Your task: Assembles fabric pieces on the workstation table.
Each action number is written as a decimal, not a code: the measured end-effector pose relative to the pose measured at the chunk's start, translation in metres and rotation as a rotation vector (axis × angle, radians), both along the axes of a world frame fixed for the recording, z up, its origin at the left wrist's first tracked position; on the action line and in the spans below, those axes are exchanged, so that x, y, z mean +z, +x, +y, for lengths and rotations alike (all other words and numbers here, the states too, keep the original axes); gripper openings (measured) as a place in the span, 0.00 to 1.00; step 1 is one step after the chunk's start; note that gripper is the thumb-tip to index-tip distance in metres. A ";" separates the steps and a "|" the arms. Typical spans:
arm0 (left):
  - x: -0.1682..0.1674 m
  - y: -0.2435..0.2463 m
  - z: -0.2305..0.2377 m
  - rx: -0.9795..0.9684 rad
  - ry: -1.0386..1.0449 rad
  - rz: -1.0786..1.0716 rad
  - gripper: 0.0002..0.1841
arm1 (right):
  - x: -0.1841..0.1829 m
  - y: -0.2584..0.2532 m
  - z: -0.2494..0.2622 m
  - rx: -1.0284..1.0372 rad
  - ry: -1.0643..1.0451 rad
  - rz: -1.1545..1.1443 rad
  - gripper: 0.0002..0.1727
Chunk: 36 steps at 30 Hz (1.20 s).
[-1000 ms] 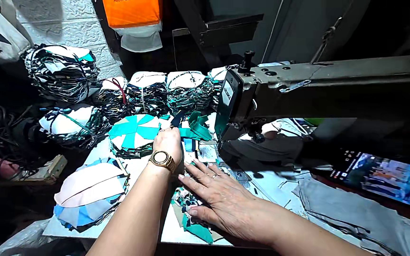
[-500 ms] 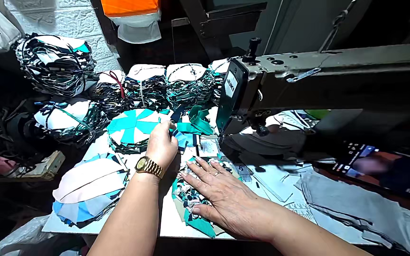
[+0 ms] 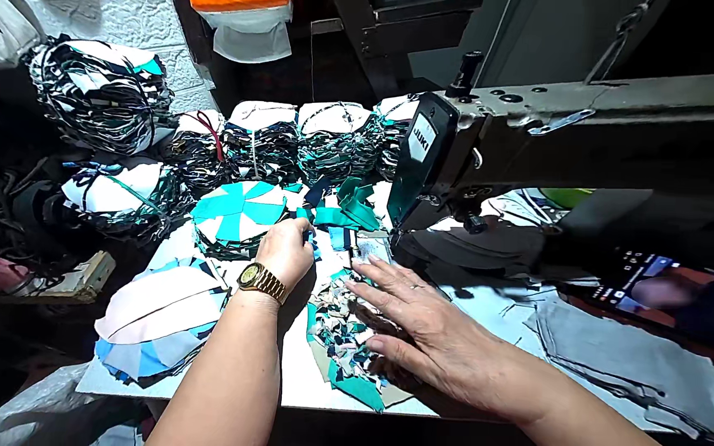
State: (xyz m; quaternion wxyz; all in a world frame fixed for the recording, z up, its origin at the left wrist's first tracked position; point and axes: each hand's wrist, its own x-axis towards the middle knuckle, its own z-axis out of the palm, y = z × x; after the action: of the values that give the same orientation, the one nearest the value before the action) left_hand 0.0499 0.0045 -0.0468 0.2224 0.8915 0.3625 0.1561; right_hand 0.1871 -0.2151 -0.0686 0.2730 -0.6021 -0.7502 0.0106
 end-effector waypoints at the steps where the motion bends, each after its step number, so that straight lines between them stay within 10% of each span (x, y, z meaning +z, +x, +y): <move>1: 0.001 0.000 -0.001 -0.001 0.004 0.012 0.11 | 0.000 0.003 -0.003 -0.015 0.023 0.013 0.34; 19: 0.003 0.008 -0.014 -0.026 0.150 0.224 0.15 | -0.029 0.024 -0.067 -0.199 0.265 0.204 0.24; 36: 0.004 0.020 -0.011 -0.062 0.313 -0.214 0.14 | -0.039 0.022 -0.069 -0.252 0.336 0.242 0.22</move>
State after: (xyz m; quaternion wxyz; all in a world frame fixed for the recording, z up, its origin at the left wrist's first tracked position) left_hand 0.0700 -0.0065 -0.0425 0.1228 0.9043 0.2806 0.2975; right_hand 0.2092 -0.2839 -0.1072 0.4565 -0.6313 -0.6223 -0.0763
